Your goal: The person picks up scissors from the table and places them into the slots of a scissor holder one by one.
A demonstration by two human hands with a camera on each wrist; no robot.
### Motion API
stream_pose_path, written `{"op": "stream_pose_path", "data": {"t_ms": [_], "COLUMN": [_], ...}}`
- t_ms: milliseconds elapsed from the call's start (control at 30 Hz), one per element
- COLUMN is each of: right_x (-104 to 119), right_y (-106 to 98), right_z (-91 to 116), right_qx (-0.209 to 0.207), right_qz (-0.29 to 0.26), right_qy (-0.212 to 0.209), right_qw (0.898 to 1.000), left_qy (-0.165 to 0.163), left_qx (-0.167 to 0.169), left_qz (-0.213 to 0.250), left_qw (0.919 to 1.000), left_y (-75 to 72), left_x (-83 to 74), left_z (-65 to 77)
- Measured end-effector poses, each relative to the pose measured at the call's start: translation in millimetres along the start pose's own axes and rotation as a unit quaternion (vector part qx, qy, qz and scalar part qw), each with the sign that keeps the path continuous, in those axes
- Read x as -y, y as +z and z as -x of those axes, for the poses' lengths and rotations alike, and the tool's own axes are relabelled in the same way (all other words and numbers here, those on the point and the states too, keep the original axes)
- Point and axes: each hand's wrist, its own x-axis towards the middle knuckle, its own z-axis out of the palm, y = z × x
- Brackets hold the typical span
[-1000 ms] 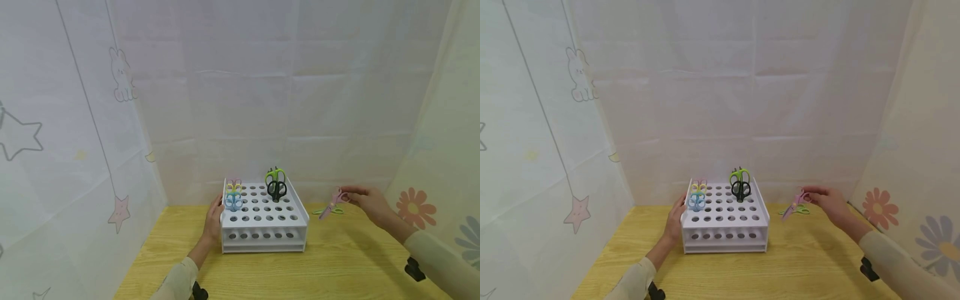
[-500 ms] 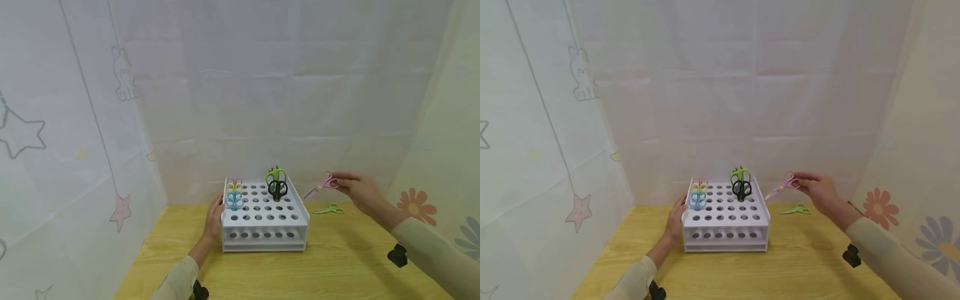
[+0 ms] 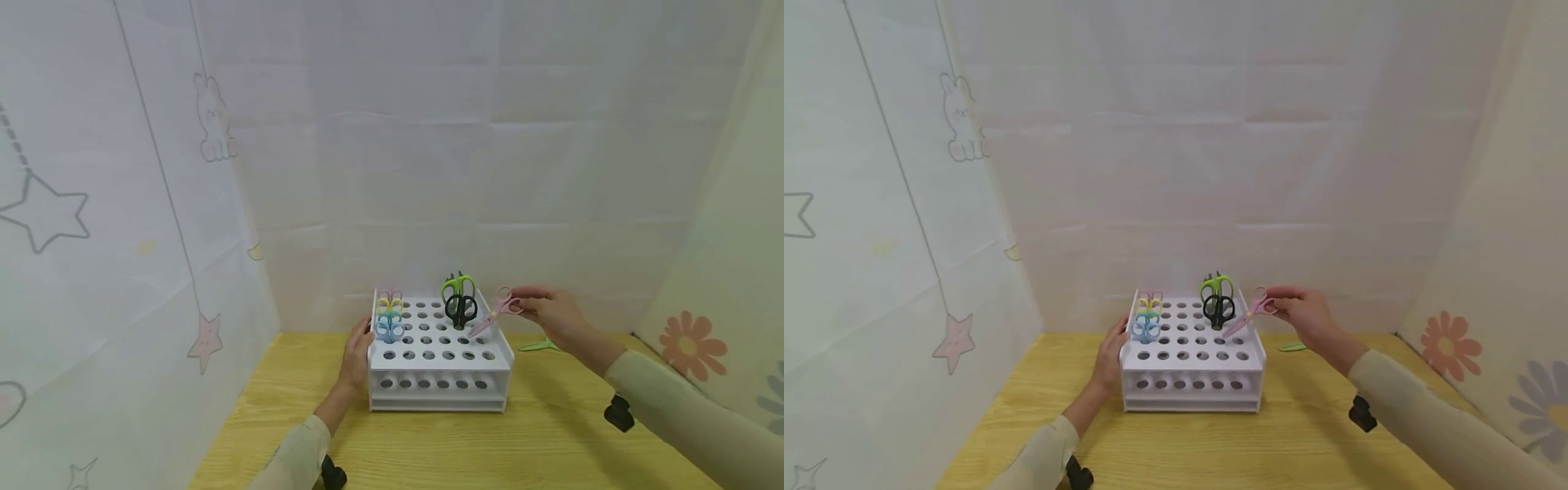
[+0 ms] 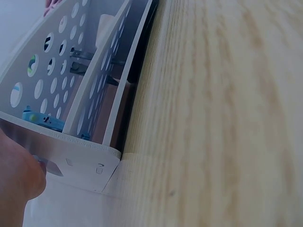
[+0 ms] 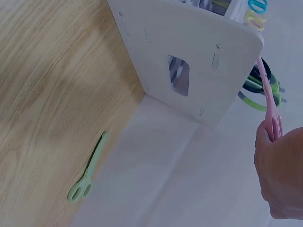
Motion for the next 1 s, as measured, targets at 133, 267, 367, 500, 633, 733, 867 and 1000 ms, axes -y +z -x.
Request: {"op": "stream_pose_path", "data": {"t_ms": [133,267,367,500,633,733,867,1000], "right_x": [-5.3,-6.8,-7.5,-11.1,-17.5,-22.8,-27.7,-31.5], "right_y": [8.9,20.2,30.4,44.1,54.5,59.3,62.8,65.0], "right_z": [-5.3,-6.9,-7.0,-6.8,-4.8,-4.0,-4.3,-3.5], "right_qx": [-0.004,0.005,0.023,0.052,0.066,0.066,0.063,0.067], "right_qz": [0.016,0.071,0.136,0.223,0.29,0.319,0.331,0.335], "right_qy": [-0.016,-0.051,-0.1,-0.182,-0.253,-0.269,-0.251,-0.238], "right_qw": [1.0,0.996,0.985,0.956,0.921,0.906,0.907,0.909], "left_qy": [-0.003,-0.009,-0.011,-0.008,-0.007,-0.004,0.001,-0.003], "left_qx": [0.0,-0.004,-0.003,-0.002,-0.001,-0.001,-0.004,-0.007], "left_qz": [-0.003,-0.01,-0.007,-0.003,-0.003,-0.005,-0.008,-0.016], "left_qw": [1.0,0.9999,0.9999,1.0,1.0,1.0,1.0,0.9998], "left_y": [1.0,1.5,1.3,0.5,-0.6,-1.3,-1.6,-1.5], "left_x": [-0.4,-1.2,-1.7,-0.5,1.7,3.2,4.7,4.4], "left_z": [-0.2,-0.3,-0.1,-0.2,0.4,0.4,-0.5,-0.7]}}
